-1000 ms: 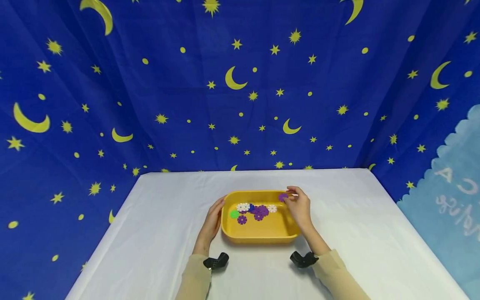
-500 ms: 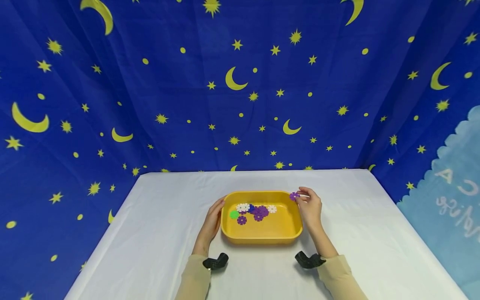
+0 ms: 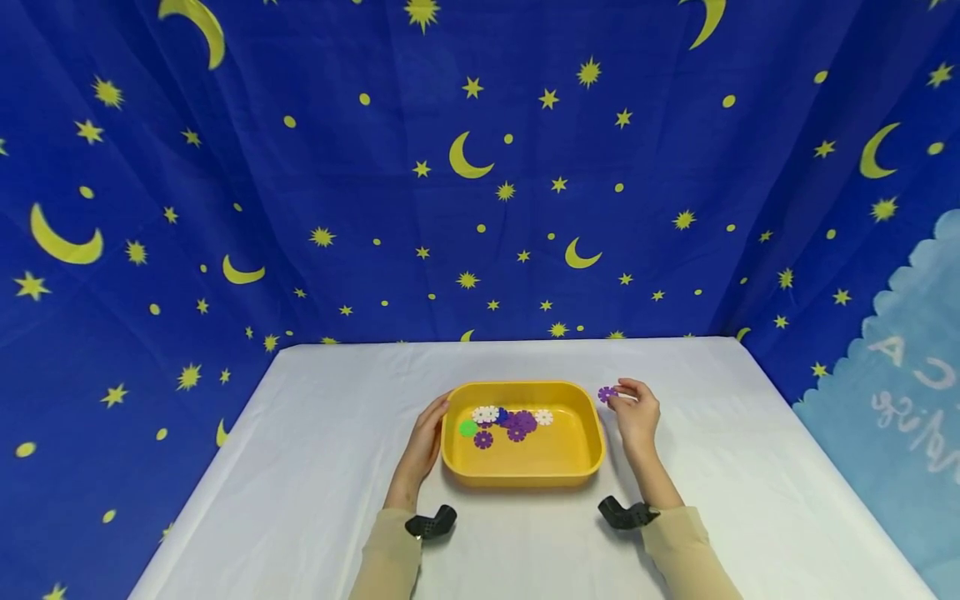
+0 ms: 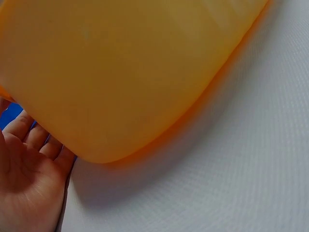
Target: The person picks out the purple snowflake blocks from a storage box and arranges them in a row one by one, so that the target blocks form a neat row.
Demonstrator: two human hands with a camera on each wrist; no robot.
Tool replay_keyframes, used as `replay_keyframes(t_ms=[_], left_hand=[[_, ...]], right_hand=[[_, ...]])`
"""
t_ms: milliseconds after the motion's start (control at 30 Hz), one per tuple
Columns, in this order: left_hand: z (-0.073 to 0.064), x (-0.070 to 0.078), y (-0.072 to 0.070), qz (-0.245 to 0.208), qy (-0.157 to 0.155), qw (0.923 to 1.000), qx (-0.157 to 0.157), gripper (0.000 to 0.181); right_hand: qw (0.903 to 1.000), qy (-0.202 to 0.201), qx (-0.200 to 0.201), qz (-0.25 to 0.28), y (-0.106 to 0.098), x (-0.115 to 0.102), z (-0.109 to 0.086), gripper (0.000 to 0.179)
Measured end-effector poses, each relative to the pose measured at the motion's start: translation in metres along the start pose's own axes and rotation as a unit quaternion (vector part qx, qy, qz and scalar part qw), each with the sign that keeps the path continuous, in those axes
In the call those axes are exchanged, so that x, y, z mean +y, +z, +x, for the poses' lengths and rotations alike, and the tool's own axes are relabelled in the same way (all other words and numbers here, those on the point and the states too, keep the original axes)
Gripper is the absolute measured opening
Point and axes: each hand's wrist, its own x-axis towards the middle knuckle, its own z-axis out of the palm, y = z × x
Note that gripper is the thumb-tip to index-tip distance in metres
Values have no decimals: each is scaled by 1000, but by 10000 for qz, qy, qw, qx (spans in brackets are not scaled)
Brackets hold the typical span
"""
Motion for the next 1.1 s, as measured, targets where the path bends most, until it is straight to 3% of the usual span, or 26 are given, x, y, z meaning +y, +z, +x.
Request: replay_keyframes(t_ms=[167, 367, 533, 1100], left_hand=[[-1, 1, 0, -69, 44, 10000, 36, 51], [0, 0, 0, -18, -1, 10000, 45, 51], [0, -1, -1, 65, -39, 10000, 5, 53], [-1, 1, -2, 67, -13, 9999, -74, 55]], right_hand=[[9997, 117, -32, -206, -1, 9, 2, 33], [9986, 470, -259, 1, -1, 20, 2, 36], [9980, 523, -367, -30, -2, 27, 2, 37], [9934, -256, -86, -1119, 0, 39, 0, 24]])
